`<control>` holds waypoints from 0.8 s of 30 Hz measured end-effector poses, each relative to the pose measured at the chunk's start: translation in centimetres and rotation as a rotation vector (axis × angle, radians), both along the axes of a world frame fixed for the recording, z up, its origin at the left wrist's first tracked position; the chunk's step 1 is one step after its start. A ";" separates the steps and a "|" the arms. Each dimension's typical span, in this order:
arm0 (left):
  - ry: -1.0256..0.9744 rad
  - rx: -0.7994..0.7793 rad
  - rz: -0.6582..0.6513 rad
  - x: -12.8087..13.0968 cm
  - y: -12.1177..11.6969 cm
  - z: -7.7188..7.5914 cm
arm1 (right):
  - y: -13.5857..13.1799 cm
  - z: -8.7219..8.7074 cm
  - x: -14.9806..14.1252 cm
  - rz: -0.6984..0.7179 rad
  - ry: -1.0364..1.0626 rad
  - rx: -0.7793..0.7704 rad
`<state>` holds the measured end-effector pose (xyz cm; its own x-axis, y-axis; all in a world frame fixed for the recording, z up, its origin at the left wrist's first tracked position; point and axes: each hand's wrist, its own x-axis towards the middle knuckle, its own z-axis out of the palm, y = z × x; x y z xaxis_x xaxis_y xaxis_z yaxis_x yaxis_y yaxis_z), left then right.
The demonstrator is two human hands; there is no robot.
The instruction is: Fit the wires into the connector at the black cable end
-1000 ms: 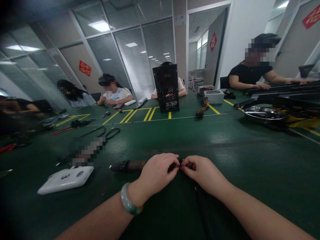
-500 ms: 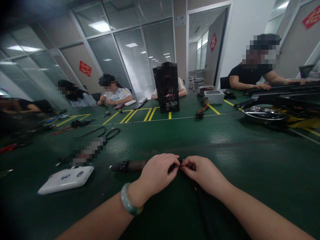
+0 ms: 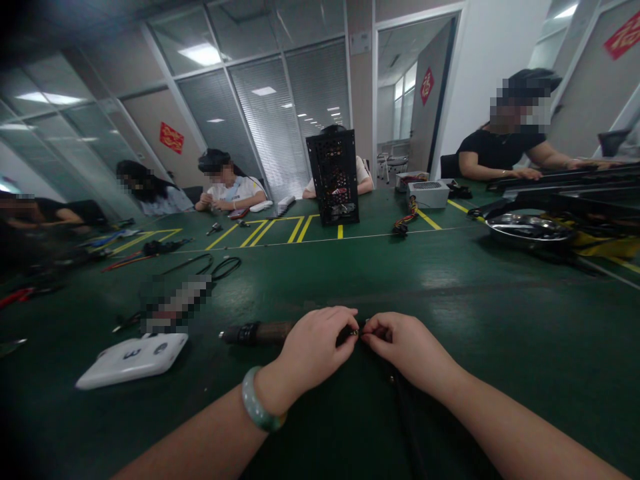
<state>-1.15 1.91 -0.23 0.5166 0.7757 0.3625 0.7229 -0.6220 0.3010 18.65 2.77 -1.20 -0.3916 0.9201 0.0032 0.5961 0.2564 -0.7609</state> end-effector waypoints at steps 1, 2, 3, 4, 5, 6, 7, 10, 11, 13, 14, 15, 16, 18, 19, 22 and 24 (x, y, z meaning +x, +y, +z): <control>0.000 0.001 -0.005 0.0 0.0 0.0 | 0.0 0.0 0.0 -0.003 -0.004 0.004; -0.001 0.001 -0.010 0.0 0.0 0.0 | 0.0 0.0 0.0 -0.004 -0.007 0.008; -0.004 0.001 -0.013 0.0 0.0 0.1 | 0.0 0.0 0.0 -0.004 -0.009 0.011; -0.009 0.001 -0.014 0.0 -0.1 0.1 | 0.0 0.0 0.0 -0.004 -0.008 0.011; -0.015 0.002 -0.011 0.0 -0.1 0.1 | 0.0 0.0 0.0 -0.003 -0.007 0.011; -0.020 0.003 -0.004 0.0 -0.1 0.1 | 0.0 0.0 0.0 -0.002 -0.005 0.010; -0.024 0.005 0.007 0.0 -0.1 0.2 | 0.0 -0.1 0.0 0.000 -0.003 0.008; -0.014 0.011 0.037 -0.1 -0.1 0.2 | 0.1 -0.1 0.0 0.004 0.001 0.002; -0.003 0.012 0.037 -0.1 -0.1 0.2 | 0.1 -0.1 0.0 0.004 0.004 -0.001; 0.018 0.016 0.025 -0.2 -0.1 0.2 | 0.0 0.0 -0.1 0.003 0.010 -0.008; 0.025 0.018 0.017 -0.2 -0.1 0.1 | 0.0 0.0 -0.1 0.002 0.013 -0.007; 0.027 0.019 0.010 -0.2 0.0 0.1 | 0.0 0.1 0.0 0.002 0.013 -0.006; 0.027 0.020 0.003 -0.2 0.0 0.1 | 0.0 0.1 0.0 0.003 0.012 -0.004; 0.019 0.021 -0.012 -0.2 0.0 0.0 | 0.0 0.1 0.0 0.004 0.005 -0.001; 0.014 0.021 -0.016 -0.1 0.0 0.0 | 0.0 0.0 0.0 0.004 0.003 -0.001; 0.004 0.021 -0.018 -0.1 0.0 -0.1 | 0.0 0.0 0.0 0.005 0.010 0.000; 0.002 0.016 -0.020 -0.1 0.0 0.0 | 0.0 0.0 -0.1 0.004 0.010 0.002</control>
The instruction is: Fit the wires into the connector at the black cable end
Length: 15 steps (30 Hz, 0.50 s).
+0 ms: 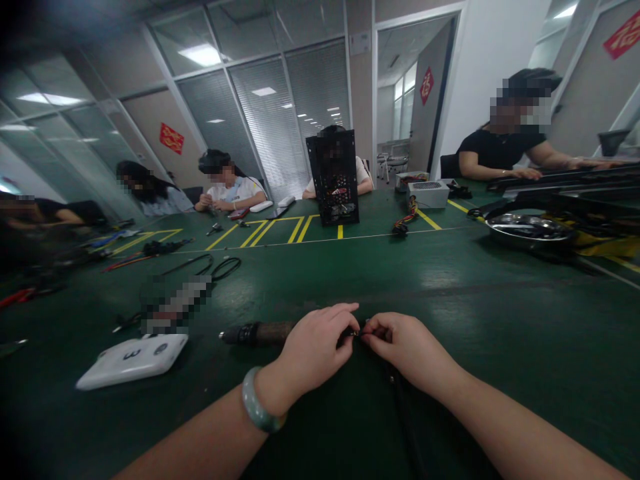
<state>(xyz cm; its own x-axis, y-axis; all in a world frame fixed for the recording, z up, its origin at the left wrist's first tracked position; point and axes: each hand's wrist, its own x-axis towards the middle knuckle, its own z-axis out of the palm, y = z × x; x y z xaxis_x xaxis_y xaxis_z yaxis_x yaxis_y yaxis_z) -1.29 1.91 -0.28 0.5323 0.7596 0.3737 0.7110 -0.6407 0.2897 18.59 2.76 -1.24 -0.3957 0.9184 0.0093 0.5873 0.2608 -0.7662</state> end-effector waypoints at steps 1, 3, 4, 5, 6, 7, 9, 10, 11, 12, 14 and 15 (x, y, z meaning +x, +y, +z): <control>-0.001 -0.002 -0.002 0.0 0.0 0.0 | 0.0 0.0 0.0 0.000 -0.002 0.001; -0.004 -0.005 -0.004 0.0 -0.1 0.1 | -0.1 0.1 0.0 0.000 -0.003 0.001; -0.004 -0.005 -0.004 -0.1 -0.1 0.1 | -0.1 0.2 0.0 0.001 0.000 -0.002; -0.003 -0.005 -0.002 -0.1 -0.1 0.2 | -0.1 0.2 0.0 0.002 0.003 -0.004; -0.002 -0.006 0.000 -0.1 -0.1 0.2 | -0.1 0.2 0.0 0.001 0.005 -0.005; 0.000 -0.007 0.001 -0.1 -0.1 0.3 | -0.1 0.2 0.0 -0.001 0.006 -0.004; 0.002 -0.010 0.001 0.0 -0.2 0.4 | 0.0 0.2 0.0 -0.001 0.008 -0.003; 0.003 -0.010 0.000 0.0 -0.2 0.4 | 0.0 0.2 0.0 -0.001 0.008 -0.002; 0.005 -0.009 0.000 0.0 -0.2 0.4 | 0.0 0.2 0.0 0.000 0.008 -0.002; 0.008 -0.008 0.001 0.0 -0.2 0.4 | 0.0 0.1 0.0 0.001 0.008 -0.002; 0.014 -0.007 0.006 0.0 -0.2 0.4 | 0.0 0.1 0.0 0.001 0.001 0.002; 0.018 -0.007 0.007 0.0 -0.2 0.4 | 0.0 0.1 0.0 0.001 -0.003 0.003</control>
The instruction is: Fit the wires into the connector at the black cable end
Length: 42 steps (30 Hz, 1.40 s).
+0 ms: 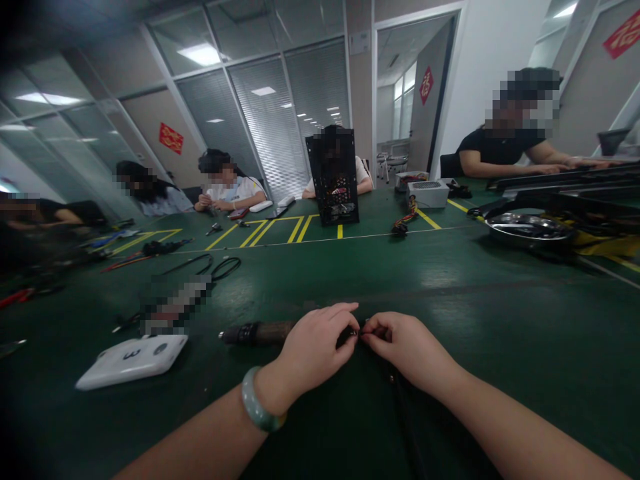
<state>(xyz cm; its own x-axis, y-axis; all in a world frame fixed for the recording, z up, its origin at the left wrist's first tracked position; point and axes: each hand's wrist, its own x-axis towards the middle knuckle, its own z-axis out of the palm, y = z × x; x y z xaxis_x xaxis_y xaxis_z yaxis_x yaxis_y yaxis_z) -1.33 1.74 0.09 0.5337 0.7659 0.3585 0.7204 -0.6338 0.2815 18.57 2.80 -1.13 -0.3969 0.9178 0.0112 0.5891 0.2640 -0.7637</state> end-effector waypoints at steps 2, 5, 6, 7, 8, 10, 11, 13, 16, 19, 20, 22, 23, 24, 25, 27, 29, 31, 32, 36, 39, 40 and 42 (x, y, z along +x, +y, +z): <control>0.005 0.000 -0.002 0.0 0.1 -0.1 | 0.0 0.0 0.0 -0.002 -0.004 -0.002; 0.005 0.004 -0.008 0.0 0.1 -0.2 | -0.1 0.0 0.0 -0.005 0.001 -0.008; 0.002 0.005 -0.008 0.0 0.2 -0.2 | -0.1 0.0 0.0 -0.006 0.002 -0.007; -0.002 0.006 -0.007 0.0 0.2 -0.3 | -0.1 0.0 0.0 -0.005 0.002 -0.005; -0.006 0.006 -0.005 0.0 0.2 -0.4 | -0.1 0.0 0.1 -0.002 0.003 -0.003; -0.014 0.006 -0.001 -0.1 0.2 -0.5 | -0.1 -0.1 0.1 0.004 0.007 -0.006; -0.017 0.006 0.001 0.0 0.3 -0.6 | 0.0 -0.1 0.1 0.006 0.010 -0.009; -0.022 0.005 0.002 0.0 0.3 -0.7 | 0.1 -0.3 0.2 0.006 0.011 -0.015; -0.029 0.004 -0.001 0.0 0.3 -0.7 | 0.2 -0.4 0.1 0.001 0.002 -0.009; -0.035 -0.001 -0.004 0.0 0.3 -0.6 | 0.2 -0.5 0.1 0.000 0.005 -0.009; -0.036 -0.004 -0.004 0.0 0.3 -0.6 | 0.1 -0.5 0.1 0.002 0.007 -0.012; -0.037 -0.007 -0.004 -0.1 0.2 -0.6 | 0.1 -0.4 0.1 0.001 0.008 -0.017; -0.036 -0.008 -0.003 -0.1 0.2 -0.5 | 0.1 -0.4 0.1 -0.001 0.005 -0.015; -0.035 -0.008 -0.002 0.0 0.2 -0.5 | 0.1 -0.3 0.1 -0.002 0.002 -0.012; -0.033 -0.009 0.000 0.0 0.2 -0.4 | 0.1 -0.3 0.1 -0.003 -0.003 -0.008; -0.029 -0.009 0.008 0.1 0.2 -0.3 | 0.1 -0.3 0.1 -0.002 -0.010 -0.004; -0.028 -0.009 0.016 0.1 0.1 -0.2 | 0.1 -0.3 0.1 -0.004 -0.013 -0.006; -0.023 -0.007 0.020 0.2 0.1 -0.2 | 0.1 -0.3 0.0 -0.007 -0.017 -0.004; -0.017 -0.005 0.023 0.2 0.1 -0.1 | 0.1 -0.3 0.0 -0.009 -0.017 -0.002; -0.001 0.001 0.023 0.3 0.1 -0.1 | 0.0 -0.3 0.1 -0.003 0.001 0.002; -0.008 -0.002 -0.006 0.3 0.2 -0.1 | 0.0 -0.4 0.2 0.006 0.007 0.022; -0.010 -0.006 -0.019 0.3 0.2 -0.1 | 0.0 -0.4 0.2 0.006 0.003 0.033; -0.011 -0.013 -0.039 0.2 0.2 -0.1 | 0.0 -0.4 0.2 0.005 -0.005 0.051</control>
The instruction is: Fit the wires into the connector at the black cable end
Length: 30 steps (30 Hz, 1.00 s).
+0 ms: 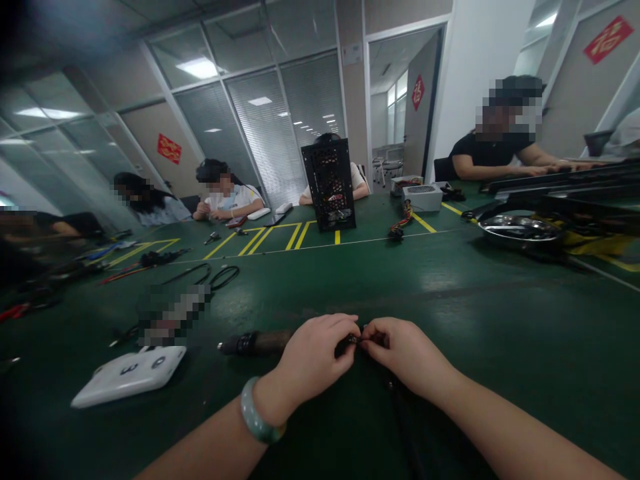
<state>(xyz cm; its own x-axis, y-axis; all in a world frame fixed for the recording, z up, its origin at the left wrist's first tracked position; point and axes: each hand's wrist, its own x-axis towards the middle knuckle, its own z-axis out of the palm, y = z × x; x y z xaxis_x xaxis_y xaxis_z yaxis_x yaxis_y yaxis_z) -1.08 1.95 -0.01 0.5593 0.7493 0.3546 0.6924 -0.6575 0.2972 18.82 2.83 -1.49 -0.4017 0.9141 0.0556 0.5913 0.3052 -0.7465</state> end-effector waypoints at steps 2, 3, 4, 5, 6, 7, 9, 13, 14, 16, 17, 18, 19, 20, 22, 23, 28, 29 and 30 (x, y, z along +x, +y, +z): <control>0.002 -0.006 -0.004 -0.1 0.1 -0.1 | 0.1 0.0 0.0 -0.002 0.000 0.002; 0.000 -0.009 -0.004 -0.1 0.1 -0.1 | 0.1 0.0 0.0 -0.001 0.001 0.002; -0.002 -0.015 0.000 -0.1 0.1 -0.1 | 0.1 -0.1 0.0 -0.003 0.002 0.001; -0.004 -0.020 0.005 -0.1 0.1 -0.1 | 0.1 -0.1 0.0 -0.004 0.002 -0.001; -0.006 -0.024 0.012 -0.1 0.1 -0.1 | 0.1 0.0 0.0 -0.006 0.001 -0.002; -0.007 -0.026 0.019 -0.1 0.1 -0.1 | 0.1 0.0 0.0 -0.007 0.000 -0.002; -0.004 -0.027 0.025 -0.1 0.1 -0.1 | -0.1 0.1 0.1 -0.012 0.000 0.001; 0.017 -0.030 -0.003 0.0 0.1 0.1 | -0.2 0.3 0.1 -0.020 0.005 0.008; 0.022 -0.032 -0.007 -0.1 0.1 0.1 | -0.2 0.3 0.1 -0.023 0.005 0.009; 0.030 -0.036 -0.003 -0.1 0.2 0.1 | -0.2 0.3 0.1 -0.028 0.009 0.008; 0.032 -0.039 0.003 -0.1 0.2 0.1 | -0.1 0.2 0.1 -0.029 0.012 0.009; 0.034 -0.040 0.013 -0.1 0.3 0.1 | -0.1 0.2 0.1 -0.029 0.014 0.011; 0.037 -0.041 0.023 -0.1 0.3 0.1 | -0.1 0.2 0.1 -0.030 0.014 0.011; 0.041 -0.042 0.030 -0.1 0.3 0.0 | -0.1 0.2 0.1 -0.030 0.013 0.011; 0.046 -0.039 0.038 -0.1 0.4 0.0 | -0.2 0.2 0.2 -0.031 0.012 0.007; 0.047 -0.037 0.040 -0.1 0.3 0.0 | -0.2 0.2 0.2 -0.032 0.014 0.004; 0.035 -0.029 0.065 0.0 0.2 0.1 | -0.2 0.2 0.2 -0.032 0.024 -0.003; 0.024 -0.029 0.061 0.0 0.1 0.2 | -0.2 0.2 0.2 -0.032 0.021 -0.003; 0.010 -0.032 0.049 0.0 0.1 0.3 | -0.2 0.2 0.2 -0.031 0.015 -0.001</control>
